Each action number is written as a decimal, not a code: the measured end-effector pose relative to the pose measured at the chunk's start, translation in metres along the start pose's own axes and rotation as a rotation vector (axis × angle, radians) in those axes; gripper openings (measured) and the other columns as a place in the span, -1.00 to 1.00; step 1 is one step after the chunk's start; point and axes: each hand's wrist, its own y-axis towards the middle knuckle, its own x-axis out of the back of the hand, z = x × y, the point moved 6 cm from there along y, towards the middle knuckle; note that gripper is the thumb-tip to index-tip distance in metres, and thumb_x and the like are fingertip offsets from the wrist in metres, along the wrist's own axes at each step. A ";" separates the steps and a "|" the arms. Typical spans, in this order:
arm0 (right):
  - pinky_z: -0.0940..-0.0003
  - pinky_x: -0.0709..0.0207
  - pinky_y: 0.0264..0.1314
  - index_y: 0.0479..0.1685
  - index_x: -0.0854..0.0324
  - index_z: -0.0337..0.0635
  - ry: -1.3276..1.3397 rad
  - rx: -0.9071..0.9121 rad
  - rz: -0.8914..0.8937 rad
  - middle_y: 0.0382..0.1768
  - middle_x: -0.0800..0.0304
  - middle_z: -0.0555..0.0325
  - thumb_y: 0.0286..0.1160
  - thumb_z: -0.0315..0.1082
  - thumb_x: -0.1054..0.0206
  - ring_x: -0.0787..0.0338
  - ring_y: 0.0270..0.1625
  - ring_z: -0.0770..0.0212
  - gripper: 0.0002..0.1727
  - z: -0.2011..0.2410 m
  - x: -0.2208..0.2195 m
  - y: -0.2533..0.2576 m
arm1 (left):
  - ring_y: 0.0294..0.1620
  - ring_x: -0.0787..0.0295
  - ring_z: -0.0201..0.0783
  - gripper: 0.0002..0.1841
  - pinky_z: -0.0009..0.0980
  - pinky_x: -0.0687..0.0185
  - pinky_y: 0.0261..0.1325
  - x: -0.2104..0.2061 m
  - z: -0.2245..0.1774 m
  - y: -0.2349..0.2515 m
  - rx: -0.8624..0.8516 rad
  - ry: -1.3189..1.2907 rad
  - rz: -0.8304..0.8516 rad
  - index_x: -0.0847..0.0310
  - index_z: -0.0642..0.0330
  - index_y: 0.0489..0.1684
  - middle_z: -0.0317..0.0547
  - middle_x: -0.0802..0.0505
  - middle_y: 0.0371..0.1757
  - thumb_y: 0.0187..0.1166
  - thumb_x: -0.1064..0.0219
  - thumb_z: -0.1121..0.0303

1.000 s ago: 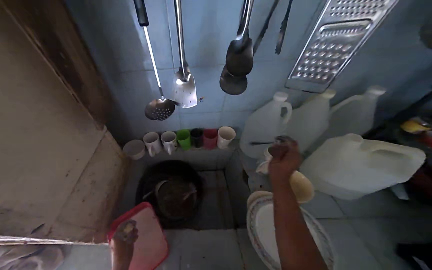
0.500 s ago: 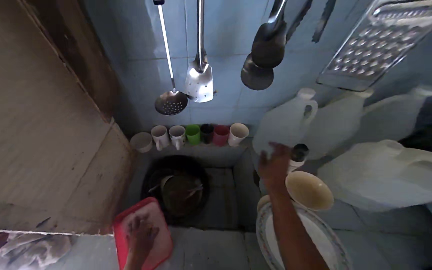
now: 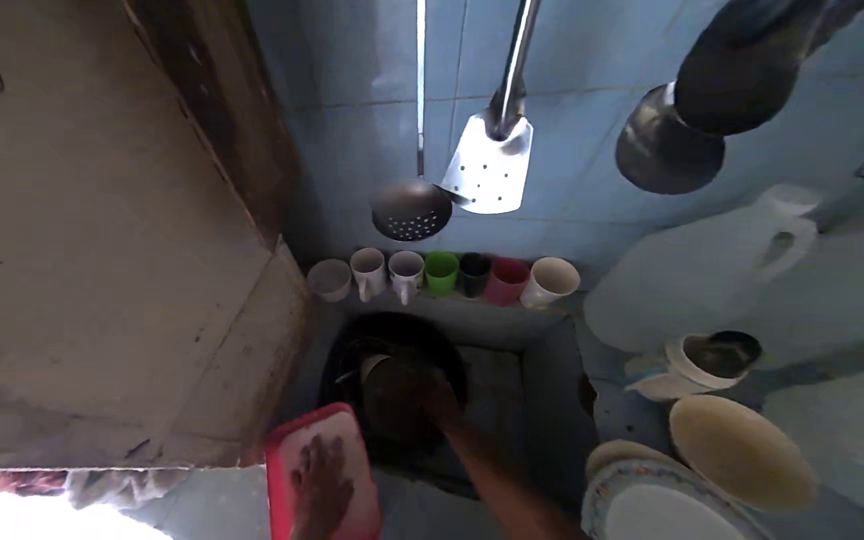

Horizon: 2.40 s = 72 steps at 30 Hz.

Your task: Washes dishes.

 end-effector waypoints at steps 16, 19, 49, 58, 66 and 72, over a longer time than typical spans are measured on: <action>-0.45 -0.29 0.55 0.84 -0.17 0.00 -0.033 -0.042 0.106 0.60 -0.46 -0.32 0.88 -0.03 0.04 -0.49 0.59 -0.42 -0.39 0.011 0.001 -0.037 | 0.86 0.08 0.43 -0.36 0.38 0.15 0.78 0.004 0.015 0.001 -0.250 -0.008 -0.054 -0.41 0.14 0.71 0.28 -0.30 0.81 0.62 -0.39 0.18; -0.42 -0.37 0.50 0.64 -0.43 -0.19 -0.069 -0.084 0.097 0.49 -0.57 -0.36 0.80 -0.13 -0.09 -0.55 0.52 -0.41 -0.47 0.006 0.017 -0.044 | 0.83 -0.05 0.38 -0.41 0.26 0.22 0.84 0.014 0.011 -0.016 -0.251 0.013 -0.083 -0.44 0.21 0.68 0.24 -0.46 0.72 0.63 -0.35 0.28; 0.02 -0.55 0.26 0.32 -0.54 -0.43 0.375 0.391 0.124 0.02 -0.73 -0.30 0.85 -0.38 0.06 -0.74 0.08 -0.10 -0.63 0.145 -0.004 -0.198 | -0.66 -0.67 -0.40 -0.66 -0.46 -0.69 -0.57 0.038 -0.023 -0.019 -0.086 -1.827 -0.621 -0.44 0.27 -0.14 -0.23 -0.71 -0.61 0.91 0.19 0.28; 0.18 -0.52 -0.08 0.27 -0.53 -0.40 0.390 0.363 0.234 -0.18 -0.62 -0.10 0.86 -0.36 0.09 -0.60 -0.25 0.12 -0.64 0.141 -0.003 -0.201 | -0.08 -0.77 0.01 -0.70 -0.06 -0.69 0.17 0.062 0.014 -0.019 0.018 -1.262 -0.957 -0.55 0.69 0.16 0.38 -0.79 -0.05 0.73 -0.20 0.50; 0.23 -0.52 -0.09 0.24 -0.53 -0.45 0.441 0.381 0.211 -0.11 -0.62 -0.12 0.86 -0.40 0.09 -0.58 -0.24 0.16 -0.66 0.135 0.002 -0.195 | -0.46 -0.79 -0.28 -0.78 -0.32 -0.81 -0.33 0.043 -0.011 -0.018 -0.069 -1.623 -0.698 -0.48 0.54 0.15 0.00 -0.81 -0.33 0.76 -0.10 0.51; 0.17 -0.56 0.02 0.33 -0.51 -0.45 0.459 0.354 0.170 -0.05 -0.67 -0.19 0.87 -0.38 0.08 -0.65 -0.15 0.08 -0.62 0.142 0.003 -0.194 | -0.61 -0.71 -0.38 -0.72 -0.44 -0.71 -0.51 0.046 -0.032 -0.023 -0.046 -1.762 -0.653 -0.52 0.38 -0.11 -0.17 -0.75 -0.54 0.85 0.05 0.36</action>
